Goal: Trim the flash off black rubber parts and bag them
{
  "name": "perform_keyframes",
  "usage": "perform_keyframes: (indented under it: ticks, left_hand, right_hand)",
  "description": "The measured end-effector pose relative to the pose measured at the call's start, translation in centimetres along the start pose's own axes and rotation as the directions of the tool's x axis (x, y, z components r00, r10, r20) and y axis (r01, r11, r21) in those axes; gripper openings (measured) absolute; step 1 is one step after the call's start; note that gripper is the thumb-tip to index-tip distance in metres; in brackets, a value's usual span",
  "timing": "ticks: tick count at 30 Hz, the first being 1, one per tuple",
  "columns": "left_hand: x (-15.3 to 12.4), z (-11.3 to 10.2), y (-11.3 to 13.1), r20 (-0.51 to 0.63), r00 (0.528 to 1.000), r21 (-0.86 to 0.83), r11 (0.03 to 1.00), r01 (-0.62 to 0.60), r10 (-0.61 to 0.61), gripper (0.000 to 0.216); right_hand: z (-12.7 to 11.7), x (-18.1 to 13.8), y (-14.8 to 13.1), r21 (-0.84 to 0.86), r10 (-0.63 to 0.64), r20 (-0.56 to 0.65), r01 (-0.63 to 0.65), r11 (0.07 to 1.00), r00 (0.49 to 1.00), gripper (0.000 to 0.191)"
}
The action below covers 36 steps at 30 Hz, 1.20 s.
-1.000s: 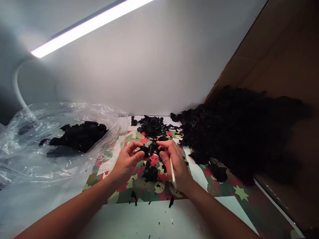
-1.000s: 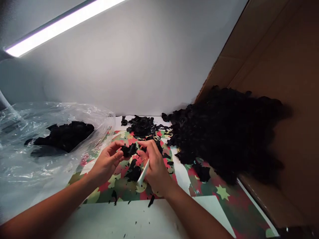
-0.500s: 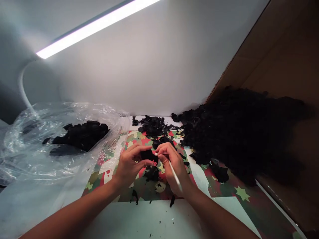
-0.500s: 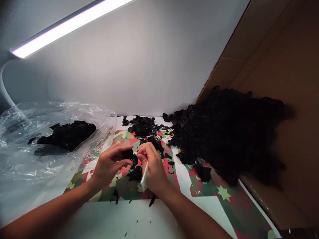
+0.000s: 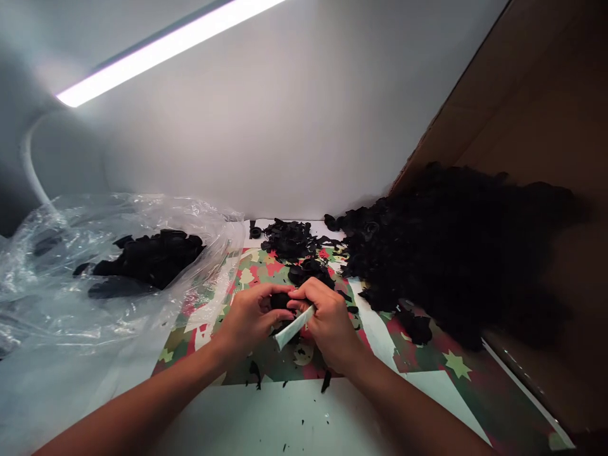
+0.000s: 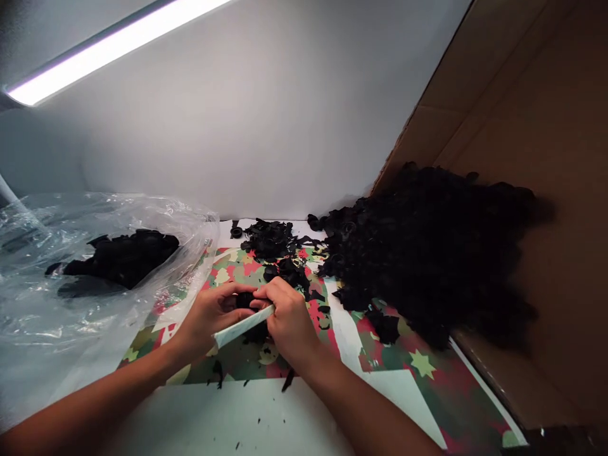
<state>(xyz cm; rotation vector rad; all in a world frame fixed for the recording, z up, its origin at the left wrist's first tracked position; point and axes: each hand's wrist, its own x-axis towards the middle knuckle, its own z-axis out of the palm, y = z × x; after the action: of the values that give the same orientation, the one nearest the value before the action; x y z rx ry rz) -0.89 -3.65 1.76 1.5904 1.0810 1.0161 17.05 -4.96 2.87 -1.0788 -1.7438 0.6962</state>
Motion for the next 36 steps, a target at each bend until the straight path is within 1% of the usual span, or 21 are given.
perform_keyframes:
  ticks: [2, 5, 8, 11, 13, 14, 15, 16, 17, 18, 20, 22, 23, 24, 25, 28, 29, 31, 32, 34, 36]
  left_hand:
    - [0.0, -0.2, 0.3, 0.007, 1.000, -0.051, 0.998, 0.021, -0.021, 0.025]
    - [0.1, -0.3, 0.5, -0.020, 1.000, -0.132, 0.991, 0.007, -0.010, 0.018]
    - [0.0, 0.1, 0.4, -0.059, 0.998, -0.127, 0.992, -0.026, 0.018, 0.011]
    - [-0.6, 0.5, 0.6, -0.147, 0.976, 0.010, 0.987, -0.160, 0.160, 0.005]
    - [-1.1, 0.5, 1.3, -0.191, 0.930, 0.100, 0.949, -0.298, 0.313, 0.004]
    - [-1.4, 0.4, 1.7, -0.206, 0.903, 0.121, 0.926, -0.359, 0.377, 0.005]
    - [-1.6, 0.2, 2.0, -0.221, 0.880, 0.126, 0.908, -0.401, 0.419, 0.007]
    - [-1.6, -0.1, 2.2, -0.236, 0.872, 0.118, 0.903, -0.412, 0.429, 0.008]
    - [-1.5, -0.3, 2.4, -0.246, 0.884, 0.093, 0.917, -0.387, 0.398, 0.008]
    - [-1.3, -0.5, 2.3, -0.242, 0.914, 0.050, 0.945, -0.324, 0.327, 0.008]
    - [-0.6, -0.9, 1.7, -0.181, 0.975, -0.078, 0.986, -0.147, 0.131, 0.006]
    - [0.2, -1.0, 0.8, -0.113, 0.993, -0.184, 0.983, -0.002, -0.019, 0.009]
    - [0.5, -1.1, 0.4, -0.093, 0.994, -0.212, 0.977, 0.039, -0.060, 0.010]
    - [0.7, -1.1, 0.0, -0.085, 0.993, -0.221, 0.973, 0.059, -0.080, 0.010]
    - [0.9, -1.2, -0.3, -0.083, 0.993, -0.219, 0.973, 0.065, -0.085, 0.010]
    - [1.0, -1.1, -0.5, -0.077, 0.995, -0.198, 0.979, 0.054, -0.071, 0.007]
    - [1.1, -1.1, -0.5, -0.070, 0.995, -0.199, 0.978, 0.060, -0.075, 0.008]
    - [1.1, -1.1, -0.4, -0.049, 0.994, -0.218, 0.972, 0.082, -0.095, 0.008]
    - [1.1, -1.1, -0.3, -0.039, 0.994, -0.225, 0.970, 0.090, -0.101, 0.007]
    - [1.1, -1.0, -0.2, -0.021, 0.996, -0.227, 0.970, 0.084, -0.092, 0.005]
    - [1.1, -0.9, -0.1, 0.002, 0.997, -0.209, 0.975, 0.071, -0.073, 0.003]
  right_hand:
    - [-0.3, 0.1, 0.3, -0.018, 0.024, -0.022, -0.024, 1.000, 0.999, 0.017]
    - [-0.4, 0.3, 0.3, -0.014, 0.086, -0.040, -0.086, 0.996, 0.996, 0.020]
    - [0.0, 0.2, -0.2, 0.003, 0.140, -0.031, -0.140, 0.990, 0.990, 0.019]
    - [-0.1, 0.5, -0.2, -0.032, 0.183, -0.051, -0.184, 0.982, 0.982, 0.015]
    - [-1.0, 1.0, 0.6, -0.058, 0.208, -0.137, -0.217, 0.974, 0.969, 0.017]
    - [-1.7, 1.3, 1.2, -0.070, 0.221, -0.222, -0.242, 0.968, 0.950, 0.020]
    - [-2.4, 1.7, 1.9, -0.074, 0.237, -0.272, -0.265, 0.961, 0.933, 0.023]
    - [-3.2, 2.0, 2.5, -0.076, 0.247, -0.288, -0.279, 0.957, 0.925, 0.026]
    - [-3.9, 2.3, 3.1, -0.080, 0.252, -0.278, -0.284, 0.956, 0.927, 0.029]
    - [-4.3, 2.5, 3.5, -0.087, 0.250, -0.254, -0.279, 0.956, 0.934, 0.029]
    - [-4.5, 2.6, 3.9, -0.109, 0.235, -0.130, -0.249, 0.962, 0.963, 0.028]
    - [-4.0, 2.3, 3.6, -0.135, 0.213, 0.009, -0.210, 0.968, 0.977, 0.027]
    - [-3.7, 2.1, 3.4, -0.135, 0.200, 0.048, -0.192, 0.972, 0.979, 0.029]
    - [-3.5, 1.9, 3.1, -0.119, 0.186, 0.053, -0.179, 0.977, 0.981, 0.034]
    - [-3.4, 1.7, 2.7, -0.088, 0.172, 0.021, -0.169, 0.982, 0.985, 0.041]
    - [-3.5, 1.2, 1.6, 0.026, 0.163, -0.120, -0.161, 0.987, 0.979, 0.057]
    - [-3.6, 1.0, 1.3, 0.056, 0.179, -0.134, -0.173, 0.983, 0.975, 0.061]
    - [-3.6, 0.7, 0.8, 0.121, 0.222, -0.091, -0.211, 0.970, 0.971, 0.064]
    - [-3.4, 0.6, 0.7, 0.165, 0.241, -0.048, -0.230, 0.959, 0.969, 0.060]
    - [-2.9, 0.3, 0.6, 0.251, 0.260, 0.025, -0.258, 0.933, 0.965, 0.042]
    - [-2.3, 0.1, 0.6, 0.289, 0.233, 0.063, -0.241, 0.926, 0.970, 0.028]
